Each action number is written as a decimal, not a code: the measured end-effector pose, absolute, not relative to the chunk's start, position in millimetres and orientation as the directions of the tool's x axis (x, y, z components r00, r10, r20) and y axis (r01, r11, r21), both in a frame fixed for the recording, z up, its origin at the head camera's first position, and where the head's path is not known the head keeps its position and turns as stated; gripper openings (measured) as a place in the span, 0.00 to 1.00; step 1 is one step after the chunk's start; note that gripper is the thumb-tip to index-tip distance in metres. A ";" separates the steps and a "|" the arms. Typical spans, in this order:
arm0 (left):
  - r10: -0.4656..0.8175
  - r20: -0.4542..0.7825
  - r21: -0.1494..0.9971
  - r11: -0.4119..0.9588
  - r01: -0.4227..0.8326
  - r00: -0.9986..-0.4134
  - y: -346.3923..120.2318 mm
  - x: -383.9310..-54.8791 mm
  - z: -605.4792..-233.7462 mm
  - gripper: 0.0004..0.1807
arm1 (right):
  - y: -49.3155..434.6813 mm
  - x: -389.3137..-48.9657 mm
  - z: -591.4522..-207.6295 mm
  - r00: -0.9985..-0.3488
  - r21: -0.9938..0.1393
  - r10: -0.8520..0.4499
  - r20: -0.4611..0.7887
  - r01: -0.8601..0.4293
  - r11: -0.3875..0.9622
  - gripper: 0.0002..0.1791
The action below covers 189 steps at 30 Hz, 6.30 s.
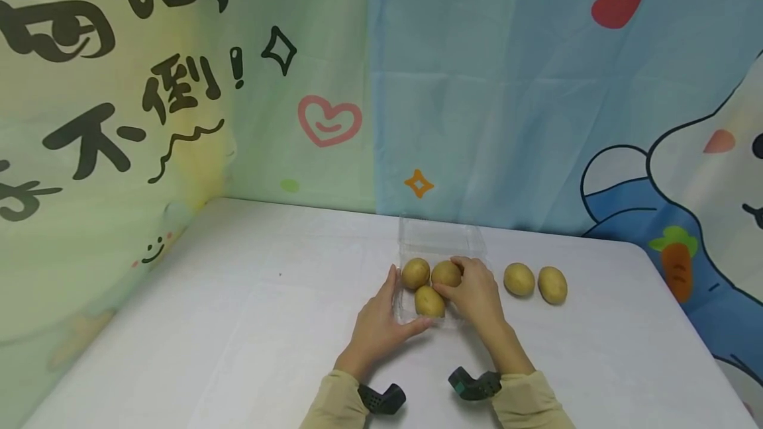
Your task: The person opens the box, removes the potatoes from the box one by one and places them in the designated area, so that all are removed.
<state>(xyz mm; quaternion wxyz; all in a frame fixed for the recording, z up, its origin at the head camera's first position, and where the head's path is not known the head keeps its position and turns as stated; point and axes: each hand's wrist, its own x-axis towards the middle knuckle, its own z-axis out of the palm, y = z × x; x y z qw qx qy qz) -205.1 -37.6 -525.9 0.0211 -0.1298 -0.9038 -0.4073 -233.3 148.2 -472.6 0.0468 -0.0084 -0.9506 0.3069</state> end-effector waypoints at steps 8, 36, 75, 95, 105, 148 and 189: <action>0.220 0.153 0.731 0.631 0.260 -0.963 -38.1 -204.0 -525.1 0.62 | 155.4 -234.7 -469.2 -0.992 -0.577 -0.061 0.106 -0.111 0.809 0.37; 0.228 0.156 0.739 0.619 0.266 -0.961 -38.7 -204.9 -526.0 0.62 | 193.3 -235.4 -462.0 -0.956 -0.692 -0.212 0.202 -0.293 0.660 0.28; 0.221 0.163 0.735 0.623 0.268 -0.961 -36.0 -203.1 -527.1 0.62 | 220.1 -215.8 -440.1 -0.989 -0.737 -0.141 0.041 -0.125 0.664 0.33; 0.215 0.161 0.742 0.617 0.262 -0.963 -37.5 -202.9 -526.6 0.63 | 261.8 -210.3 -443.7 -0.998 -0.749 -0.012 -0.054 0.033 0.662 0.46; 0.224 0.168 0.740 0.615 0.273 -0.960 -36.7 -204.5 -530.4 0.62 | 287.8 -208.9 -445.3 -0.997 -0.767 0.033 -0.064 0.070 0.638 0.53; 0.231 0.159 0.745 0.610 0.270 -0.960 -36.4 -202.3 -525.3 0.62 | 362.8 -196.1 -488.4 -0.873 -0.778 0.468 -0.135 0.386 0.497 0.50; 0.227 0.164 0.738 0.617 0.272 -0.960 -36.3 -203.3 -528.3 0.62 | 358.1 -205.2 -500.3 -0.848 -0.715 0.483 -0.218 0.475 0.513 0.50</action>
